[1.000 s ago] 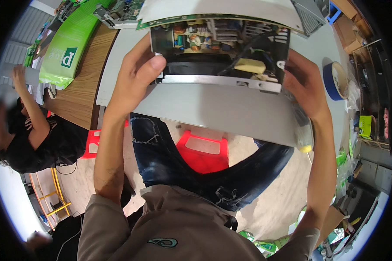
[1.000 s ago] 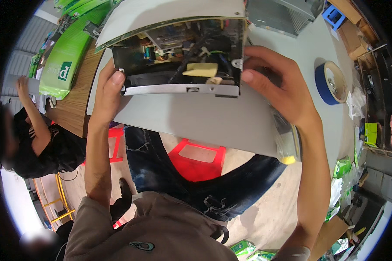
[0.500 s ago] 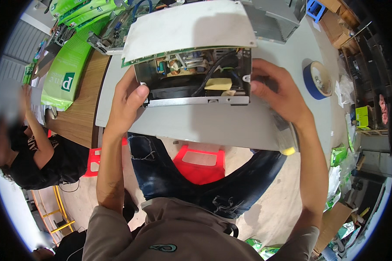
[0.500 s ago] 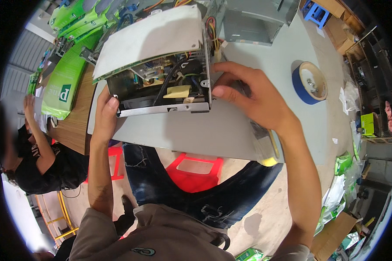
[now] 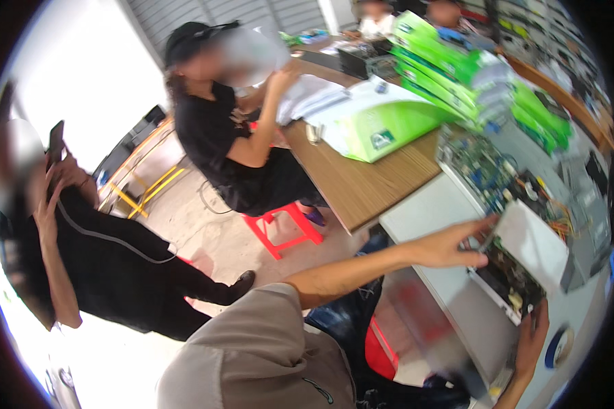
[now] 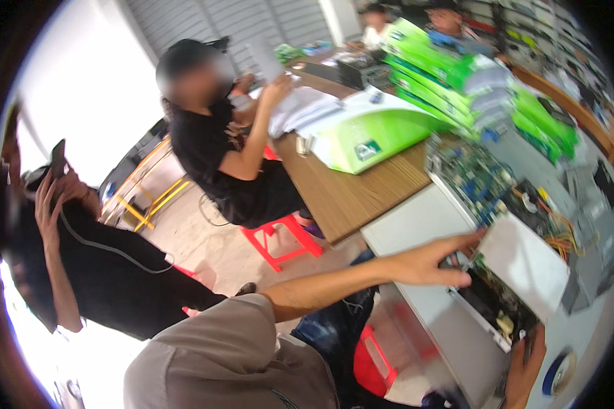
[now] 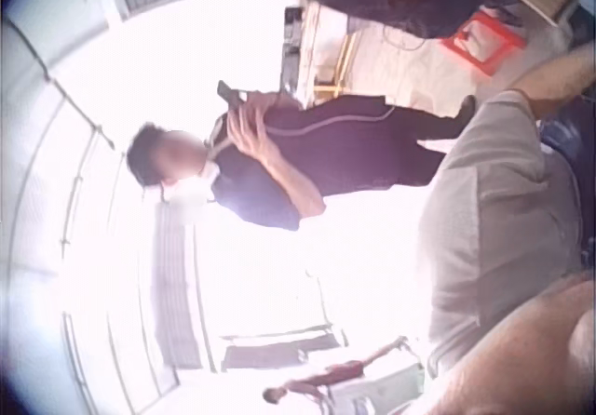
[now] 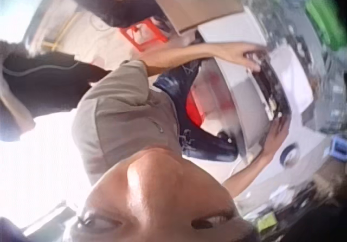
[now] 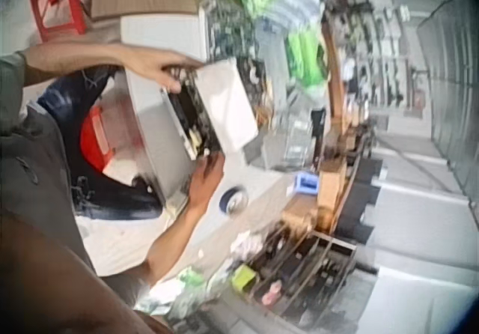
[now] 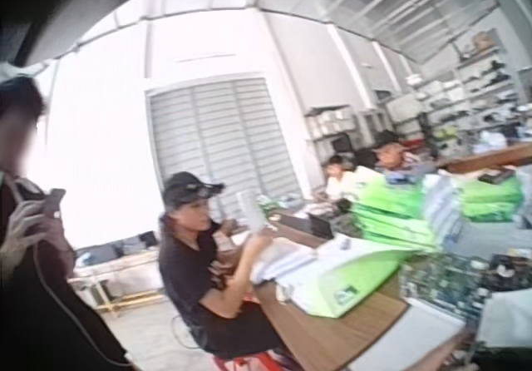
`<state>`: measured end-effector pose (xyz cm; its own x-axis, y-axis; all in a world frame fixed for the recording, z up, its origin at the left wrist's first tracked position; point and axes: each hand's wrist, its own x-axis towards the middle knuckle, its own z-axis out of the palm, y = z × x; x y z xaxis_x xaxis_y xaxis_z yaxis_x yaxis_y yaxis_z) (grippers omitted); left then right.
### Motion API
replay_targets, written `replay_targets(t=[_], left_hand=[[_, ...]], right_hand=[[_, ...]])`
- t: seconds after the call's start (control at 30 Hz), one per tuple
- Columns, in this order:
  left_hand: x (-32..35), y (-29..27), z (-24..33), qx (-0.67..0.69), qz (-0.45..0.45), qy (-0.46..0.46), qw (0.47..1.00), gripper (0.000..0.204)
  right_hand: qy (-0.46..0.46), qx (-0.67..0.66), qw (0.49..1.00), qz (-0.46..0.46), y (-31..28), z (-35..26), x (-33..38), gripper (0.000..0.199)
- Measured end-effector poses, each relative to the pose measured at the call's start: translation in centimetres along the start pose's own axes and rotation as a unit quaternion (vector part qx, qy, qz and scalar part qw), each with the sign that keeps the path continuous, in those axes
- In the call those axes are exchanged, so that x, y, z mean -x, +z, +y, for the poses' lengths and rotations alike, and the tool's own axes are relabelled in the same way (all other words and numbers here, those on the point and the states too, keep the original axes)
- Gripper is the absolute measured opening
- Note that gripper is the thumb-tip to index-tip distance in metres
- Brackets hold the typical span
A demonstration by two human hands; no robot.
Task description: The person disassembles a computer power supply unit using a screwdriver, removing screws from the metal casing and then pulling the internal circuit board and wiring out from the housing.
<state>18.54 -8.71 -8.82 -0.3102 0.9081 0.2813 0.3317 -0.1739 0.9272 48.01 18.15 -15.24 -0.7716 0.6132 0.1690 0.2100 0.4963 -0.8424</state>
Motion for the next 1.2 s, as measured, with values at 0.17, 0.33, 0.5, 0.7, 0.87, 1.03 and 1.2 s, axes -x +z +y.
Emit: replay_targets(t=[0.17, 0.33, 0.5, 0.7, 0.87, 1.03, 1.2], left_hand=[[0.4, 0.3, 0.6, -0.015, 0.004, 0.025, 1.000, 0.097], [0.5, -0.4, 0.9, 0.008, -0.028, 0.021, 0.999, 0.105], [0.8, -1.6, 0.1, -0.034, -0.072, 0.056, 0.995, 0.105], [0.7, -2.5, 0.3, -0.155, -0.112, 0.127, 0.973, 0.090], [-0.1, -3.1, 1.0, -0.128, -0.108, 0.096, 0.981, 0.081], [-1.6, -2.5, 1.3, -0.118, -0.086, 0.055, 0.988, 0.057], [-0.2, -1.6, 2.4, -0.202, -0.006, 0.088, 0.975, 0.054]], right_hand=[[-0.014, 0.012, 0.997, -0.076, -1.2, -1.1, -1.2, 0.053], [0.037, 0.041, 0.993, -0.106, -1.0, -4.0, -0.2, 0.058], [-0.062, 0.107, 0.991, -0.052, 0.1, -6.3, 1.3, 0.050], [-0.080, 0.141, 0.984, -0.076, 0.2, -8.9, 1.0, 0.048], [-0.134, 0.081, 0.982, -0.110, 0.1, -9.2, 0.8, 0.043], [-0.172, 0.121, 0.973, -0.093, 0.0, -8.8, 0.8, 0.039], [-0.155, 0.079, 0.981, -0.089, 0.3, -9.6, 0.9, 0.037]])
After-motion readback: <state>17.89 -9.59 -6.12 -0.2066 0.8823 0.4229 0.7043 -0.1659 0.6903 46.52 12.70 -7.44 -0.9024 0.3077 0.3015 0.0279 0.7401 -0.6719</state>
